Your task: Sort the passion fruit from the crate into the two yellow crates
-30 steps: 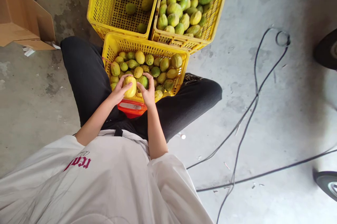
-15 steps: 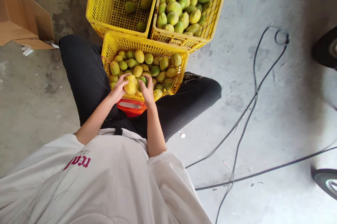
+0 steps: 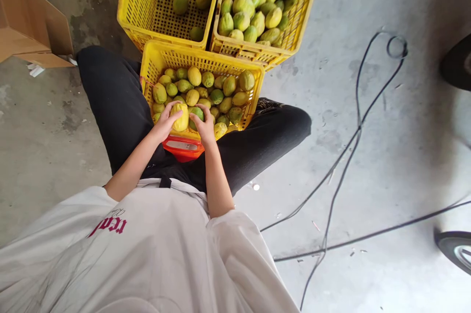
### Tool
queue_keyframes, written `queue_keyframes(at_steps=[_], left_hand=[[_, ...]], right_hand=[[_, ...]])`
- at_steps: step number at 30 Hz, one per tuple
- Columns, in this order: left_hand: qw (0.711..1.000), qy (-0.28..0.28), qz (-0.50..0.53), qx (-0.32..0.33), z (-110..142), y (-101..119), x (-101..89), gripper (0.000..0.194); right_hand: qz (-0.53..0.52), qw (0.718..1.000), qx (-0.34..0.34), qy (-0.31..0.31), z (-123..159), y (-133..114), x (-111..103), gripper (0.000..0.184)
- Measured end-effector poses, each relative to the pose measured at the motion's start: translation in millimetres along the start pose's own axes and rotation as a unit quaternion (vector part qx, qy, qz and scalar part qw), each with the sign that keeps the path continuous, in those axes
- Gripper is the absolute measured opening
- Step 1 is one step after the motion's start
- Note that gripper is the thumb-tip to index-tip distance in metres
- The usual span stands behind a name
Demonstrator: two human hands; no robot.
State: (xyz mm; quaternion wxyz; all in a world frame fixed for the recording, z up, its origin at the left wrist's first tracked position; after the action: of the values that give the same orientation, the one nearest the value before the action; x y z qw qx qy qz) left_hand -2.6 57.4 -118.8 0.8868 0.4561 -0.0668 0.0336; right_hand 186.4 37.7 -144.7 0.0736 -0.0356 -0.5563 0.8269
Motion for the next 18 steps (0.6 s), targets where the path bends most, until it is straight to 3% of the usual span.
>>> queue_keyframes(at_steps=[7,14,18], left_hand=[[0.995,-0.025,-0.080,0.052,-3.0,-1.4,-2.7,0.046],[0.994,-0.008,-0.104,0.041,-9.0,-12.7,-0.8,0.043],[0.996,0.019,-0.081,0.022,-6.7,-12.3,-1.2,0.044]], right_hand=[[0.050,0.999,-0.009,-0.004,2.6,1.4,-1.8,0.049],[0.156,0.987,0.015,0.018,2.0,17.3,0.1,0.033],[0.125,0.991,-0.039,0.025,-1.5,15.1,-0.3,0.056]])
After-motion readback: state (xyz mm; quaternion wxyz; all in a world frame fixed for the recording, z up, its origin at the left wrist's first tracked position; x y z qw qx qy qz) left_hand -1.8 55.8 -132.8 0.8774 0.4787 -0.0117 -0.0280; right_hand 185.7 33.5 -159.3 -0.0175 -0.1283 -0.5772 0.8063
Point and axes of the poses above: each hand's wrist, its own z-axis away from the middle knuckle, its own x-axis out of the palm, y = z × x, the point moved 7 cm from there along -z, towards the middle knuckle
